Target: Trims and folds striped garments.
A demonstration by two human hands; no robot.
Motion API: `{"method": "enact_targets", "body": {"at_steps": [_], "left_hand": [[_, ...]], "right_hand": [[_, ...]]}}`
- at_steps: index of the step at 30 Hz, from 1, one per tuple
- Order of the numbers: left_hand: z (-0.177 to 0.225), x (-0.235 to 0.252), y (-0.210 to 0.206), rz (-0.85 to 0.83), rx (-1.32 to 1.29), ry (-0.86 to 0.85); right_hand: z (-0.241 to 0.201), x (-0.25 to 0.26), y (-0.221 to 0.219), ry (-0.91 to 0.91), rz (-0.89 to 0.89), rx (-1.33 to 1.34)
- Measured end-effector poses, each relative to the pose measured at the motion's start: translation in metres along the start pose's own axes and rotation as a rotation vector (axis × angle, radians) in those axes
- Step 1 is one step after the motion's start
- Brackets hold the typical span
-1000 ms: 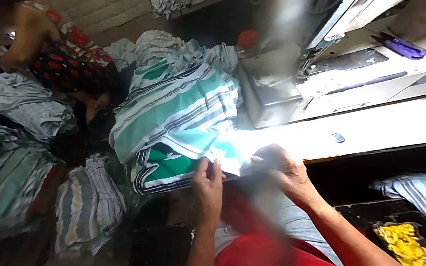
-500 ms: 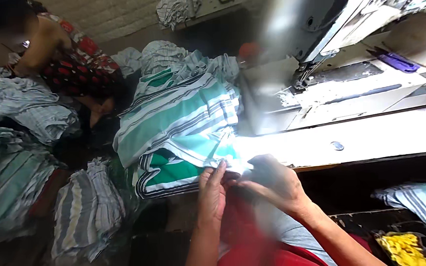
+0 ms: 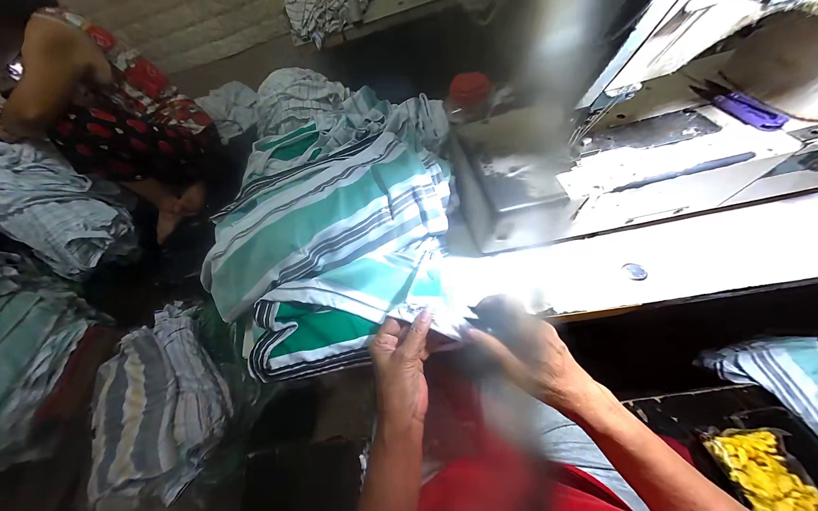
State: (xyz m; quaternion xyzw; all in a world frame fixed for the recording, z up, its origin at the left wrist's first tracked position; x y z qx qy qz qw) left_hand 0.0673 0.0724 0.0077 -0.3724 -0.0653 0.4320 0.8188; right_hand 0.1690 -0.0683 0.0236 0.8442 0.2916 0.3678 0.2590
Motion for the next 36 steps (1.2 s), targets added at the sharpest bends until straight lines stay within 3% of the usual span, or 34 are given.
{"method": "enact_targets", "body": {"at_steps": [5, 36], "left_hand": [[0.003, 0.001, -0.002, -0.028, 0.010, -0.001], [0.003, -0.004, -0.006, -0.099, 0.138, -0.074]], "right_hand": [[0.008, 0.008, 0.006, 0.082, 0.060, -0.029], [0.008, 0.006, 0.005, 0.044, 0.022, -0.065]]}}
Point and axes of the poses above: each hand's wrist, its own x-axis towards the middle knuckle, its own y-axis out of the back of the hand, z = x × y, the point moved 6 cm from there along x, towards the middle knuckle, and after that the axes turned 11 degrees about -x, right-handed, at the moved point
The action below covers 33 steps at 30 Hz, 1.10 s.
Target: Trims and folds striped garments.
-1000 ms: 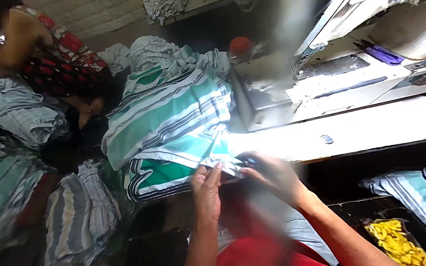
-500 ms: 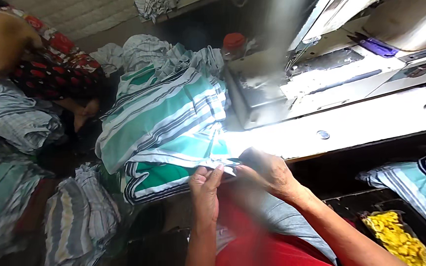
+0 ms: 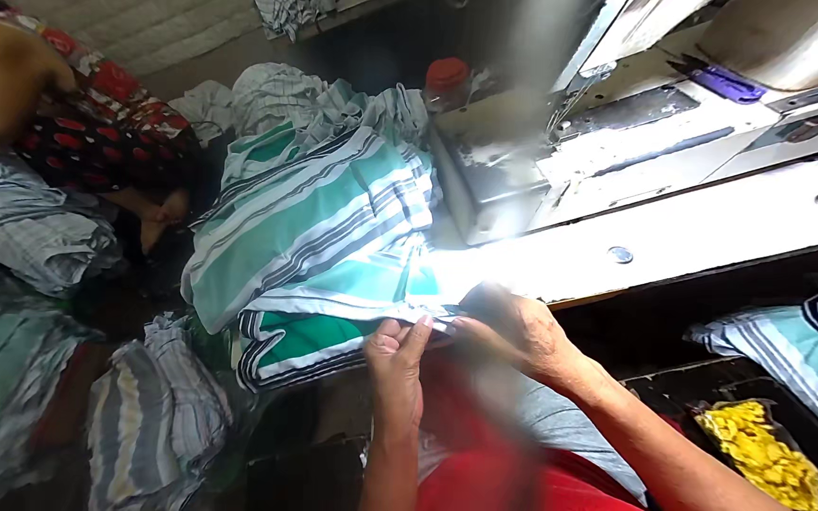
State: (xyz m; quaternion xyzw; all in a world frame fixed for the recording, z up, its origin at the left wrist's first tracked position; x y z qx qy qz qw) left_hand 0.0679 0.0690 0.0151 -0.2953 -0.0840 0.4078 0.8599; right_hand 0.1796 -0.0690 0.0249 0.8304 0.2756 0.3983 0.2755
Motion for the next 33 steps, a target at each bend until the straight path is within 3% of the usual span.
{"method": "enact_targets", "body": {"at_steps": [12, 22, 29, 33], "left_hand": [[-0.004, -0.002, -0.005, -0.009, -0.013, 0.010], [-0.004, -0.002, -0.005, -0.012, -0.018, -0.009], [-0.005, -0.004, -0.004, -0.029, -0.065, 0.013], [-0.004, -0.005, -0.007, -0.084, -0.029, -0.011]], "right_hand": [[0.004, 0.000, -0.004, -0.064, -0.012, 0.150], [-0.002, 0.001, -0.002, -0.051, -0.008, 0.021], [0.001, 0.002, 0.001, -0.157, 0.146, 0.082], [-0.007, 0.008, -0.006, -0.047, 0.115, 0.106]]}}
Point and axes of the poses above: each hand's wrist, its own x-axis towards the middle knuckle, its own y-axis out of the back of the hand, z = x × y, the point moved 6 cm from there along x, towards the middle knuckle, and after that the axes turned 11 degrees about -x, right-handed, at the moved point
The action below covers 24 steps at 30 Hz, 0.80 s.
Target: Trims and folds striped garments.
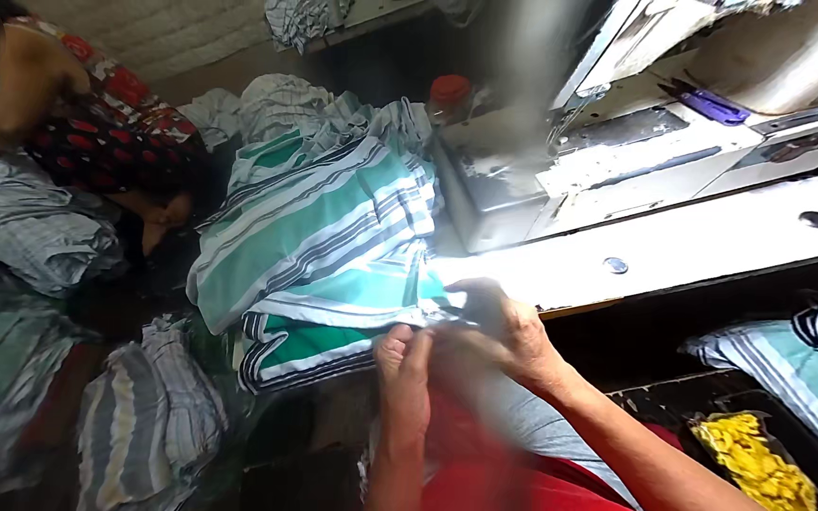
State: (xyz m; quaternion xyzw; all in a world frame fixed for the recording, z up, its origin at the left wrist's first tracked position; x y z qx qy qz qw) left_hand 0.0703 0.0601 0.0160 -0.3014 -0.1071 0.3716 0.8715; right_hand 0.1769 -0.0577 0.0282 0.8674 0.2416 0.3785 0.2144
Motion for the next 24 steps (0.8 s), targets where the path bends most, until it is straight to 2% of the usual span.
{"method": "enact_targets", "body": {"at_steps": [4, 7, 13, 24], "left_hand": [[0.000, 0.000, 0.002, 0.026, -0.036, 0.004], [0.000, 0.001, 0.005, 0.070, -0.093, 0.032], [0.000, 0.004, 0.006, 0.138, -0.120, 0.089], [0.000, 0.002, 0.006, 0.085, -0.073, 0.016]], "right_hand": [[0.005, 0.006, -0.001, -0.053, 0.051, 0.051], [0.007, 0.010, 0.006, -0.109, 0.004, 0.005], [-0.003, -0.004, 0.009, -0.018, -0.055, -0.143], [-0.007, -0.008, 0.011, -0.015, -0.025, -0.265]]}}
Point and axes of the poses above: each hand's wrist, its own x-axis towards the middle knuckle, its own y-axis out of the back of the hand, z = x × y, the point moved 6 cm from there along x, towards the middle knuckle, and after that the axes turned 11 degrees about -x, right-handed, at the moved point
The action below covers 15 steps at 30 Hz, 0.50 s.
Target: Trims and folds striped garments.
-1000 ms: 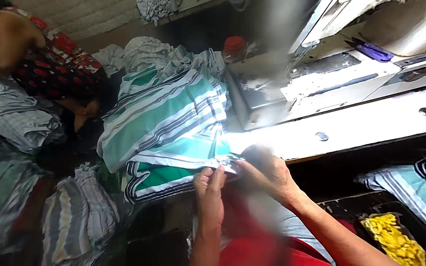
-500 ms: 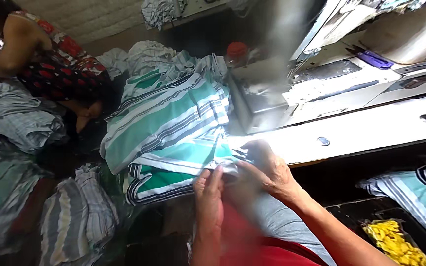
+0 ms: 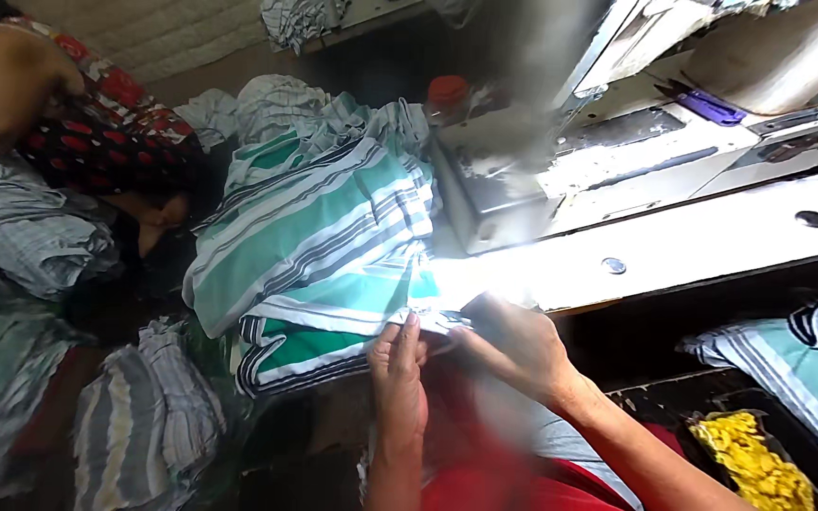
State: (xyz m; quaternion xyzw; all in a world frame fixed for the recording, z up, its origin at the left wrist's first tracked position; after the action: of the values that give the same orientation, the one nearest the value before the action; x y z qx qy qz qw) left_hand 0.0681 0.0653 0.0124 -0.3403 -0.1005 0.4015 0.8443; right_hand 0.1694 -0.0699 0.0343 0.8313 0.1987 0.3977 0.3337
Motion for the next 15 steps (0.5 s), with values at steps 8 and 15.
{"method": "enact_targets", "body": {"at_steps": [8, 15], "left_hand": [[-0.0011, -0.0007, -0.0014, -0.020, 0.012, 0.012], [0.0002, -0.0015, -0.0032, -0.075, 0.060, -0.016]], "right_hand": [[-0.0009, 0.0032, -0.0048, 0.029, 0.013, 0.061], [-0.0021, 0.0067, -0.0084, 0.072, 0.005, 0.092]]}}
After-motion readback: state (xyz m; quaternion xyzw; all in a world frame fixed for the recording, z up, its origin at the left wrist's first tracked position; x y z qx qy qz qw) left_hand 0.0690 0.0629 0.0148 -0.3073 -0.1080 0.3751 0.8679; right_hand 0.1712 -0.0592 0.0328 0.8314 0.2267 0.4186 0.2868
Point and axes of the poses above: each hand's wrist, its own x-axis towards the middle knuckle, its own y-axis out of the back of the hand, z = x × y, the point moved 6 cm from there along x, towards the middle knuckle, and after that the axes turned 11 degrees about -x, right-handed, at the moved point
